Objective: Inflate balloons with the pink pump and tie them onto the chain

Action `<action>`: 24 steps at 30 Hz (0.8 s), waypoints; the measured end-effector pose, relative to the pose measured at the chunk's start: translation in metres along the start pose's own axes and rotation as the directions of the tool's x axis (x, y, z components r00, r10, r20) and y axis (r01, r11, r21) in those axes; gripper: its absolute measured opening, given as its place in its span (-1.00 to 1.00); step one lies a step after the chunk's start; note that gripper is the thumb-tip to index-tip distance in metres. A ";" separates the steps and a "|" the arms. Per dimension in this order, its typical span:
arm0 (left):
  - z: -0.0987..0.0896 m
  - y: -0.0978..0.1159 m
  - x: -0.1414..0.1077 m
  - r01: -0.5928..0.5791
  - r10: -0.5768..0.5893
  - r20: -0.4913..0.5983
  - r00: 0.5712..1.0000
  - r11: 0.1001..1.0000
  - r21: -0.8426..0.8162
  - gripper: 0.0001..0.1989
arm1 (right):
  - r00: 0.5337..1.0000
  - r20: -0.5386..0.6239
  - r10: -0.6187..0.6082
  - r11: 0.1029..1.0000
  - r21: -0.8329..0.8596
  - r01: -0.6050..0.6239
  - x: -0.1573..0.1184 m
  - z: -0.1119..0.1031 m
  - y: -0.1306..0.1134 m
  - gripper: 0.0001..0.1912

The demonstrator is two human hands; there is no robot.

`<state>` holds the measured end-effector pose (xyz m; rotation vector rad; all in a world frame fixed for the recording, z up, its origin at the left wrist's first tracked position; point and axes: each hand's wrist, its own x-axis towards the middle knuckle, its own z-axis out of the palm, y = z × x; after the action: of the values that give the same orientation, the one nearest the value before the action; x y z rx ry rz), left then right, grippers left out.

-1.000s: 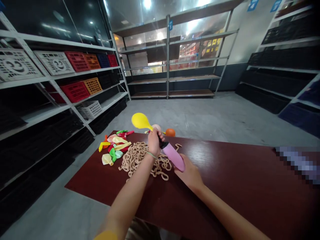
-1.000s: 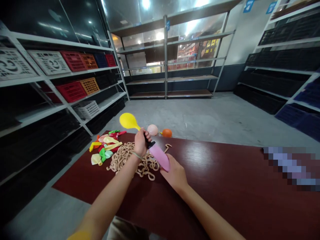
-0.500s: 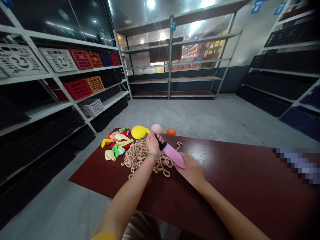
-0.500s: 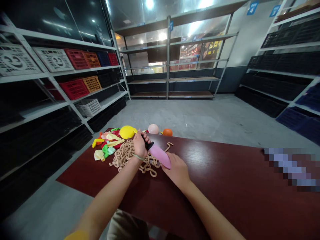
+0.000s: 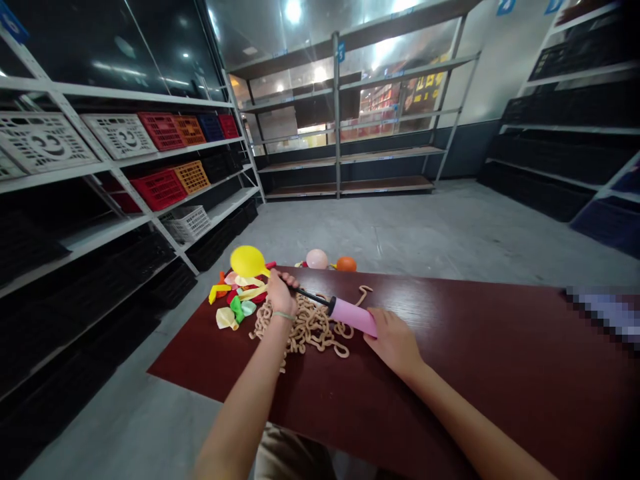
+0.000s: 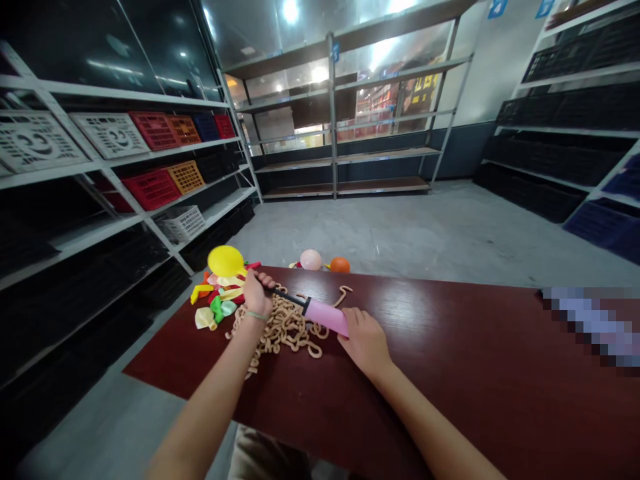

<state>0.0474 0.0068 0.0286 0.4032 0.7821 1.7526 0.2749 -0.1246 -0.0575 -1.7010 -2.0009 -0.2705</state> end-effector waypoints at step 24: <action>-0.001 -0.017 -0.013 -0.045 0.044 -0.026 0.999 0.997 -0.062 -0.80 | 0.999 0.040 0.028 0.990 -0.140 -0.023 0.012 -0.014 0.031 -0.61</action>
<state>0.0630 -0.0026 0.0171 0.3600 0.7386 1.8219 0.3072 -0.1143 -0.0442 -1.8305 -2.0304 -0.3775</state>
